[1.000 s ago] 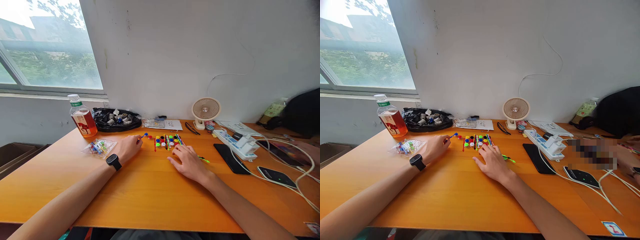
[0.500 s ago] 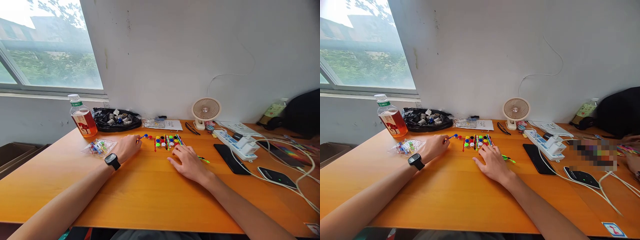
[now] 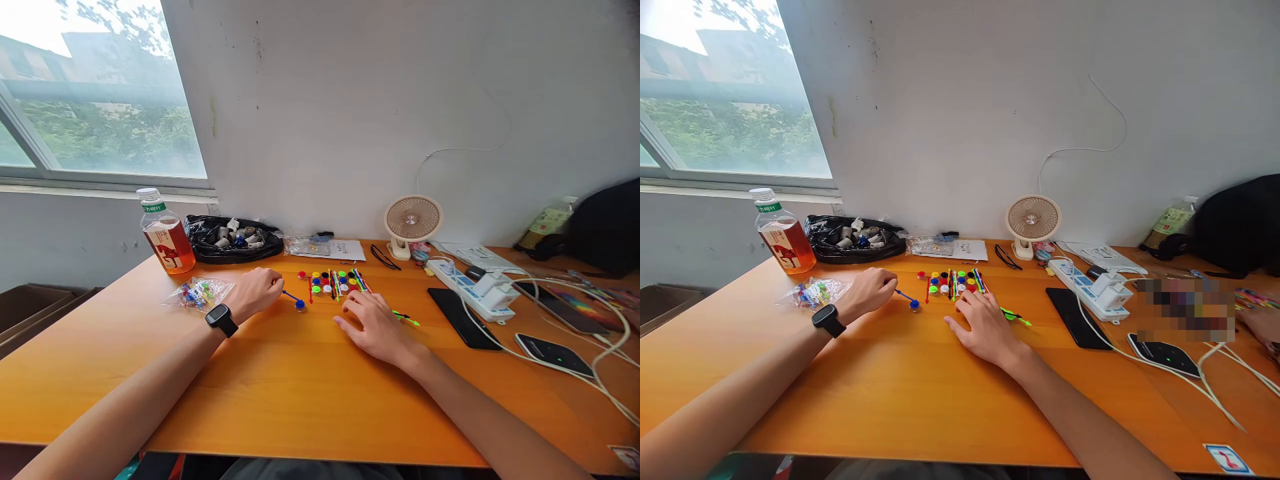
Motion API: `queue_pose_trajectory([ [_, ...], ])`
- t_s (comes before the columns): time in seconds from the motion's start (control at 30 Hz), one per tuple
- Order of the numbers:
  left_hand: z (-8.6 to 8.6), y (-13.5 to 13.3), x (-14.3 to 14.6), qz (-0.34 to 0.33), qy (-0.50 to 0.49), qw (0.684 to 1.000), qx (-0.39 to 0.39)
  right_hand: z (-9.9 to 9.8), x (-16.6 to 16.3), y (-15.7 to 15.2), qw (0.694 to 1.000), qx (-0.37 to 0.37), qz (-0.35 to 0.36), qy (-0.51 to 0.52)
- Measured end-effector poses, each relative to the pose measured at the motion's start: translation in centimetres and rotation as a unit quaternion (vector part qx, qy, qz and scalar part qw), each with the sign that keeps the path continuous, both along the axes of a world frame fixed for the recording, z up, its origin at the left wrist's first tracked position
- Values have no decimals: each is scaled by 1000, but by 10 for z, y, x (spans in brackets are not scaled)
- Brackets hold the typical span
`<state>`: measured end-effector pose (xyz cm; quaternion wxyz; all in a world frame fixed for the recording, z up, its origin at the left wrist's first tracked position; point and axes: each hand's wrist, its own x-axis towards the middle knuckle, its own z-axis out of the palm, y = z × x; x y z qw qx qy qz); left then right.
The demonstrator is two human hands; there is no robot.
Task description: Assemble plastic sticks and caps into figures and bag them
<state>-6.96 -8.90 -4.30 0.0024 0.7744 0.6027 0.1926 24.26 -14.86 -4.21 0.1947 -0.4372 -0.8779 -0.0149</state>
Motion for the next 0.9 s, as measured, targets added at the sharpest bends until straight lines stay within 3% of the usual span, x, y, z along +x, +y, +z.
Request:
queue_pose_trajectory([
  [0.2,2,-16,15,-186,-31,977,-96,-2,-5,-7,992,-61,104,24],
  [0.3,2,-23,22,-243,-40,962,-119,-6,-10,-10,988,-89,121,32],
  [0.67,8,-31,25,-244,-92,959,-111,-5,-14,-13,985,-106,132,41],
  [0.9,2,-33,32,-280,-165,929,-178,-7,-13,-10,989,-92,104,56],
])
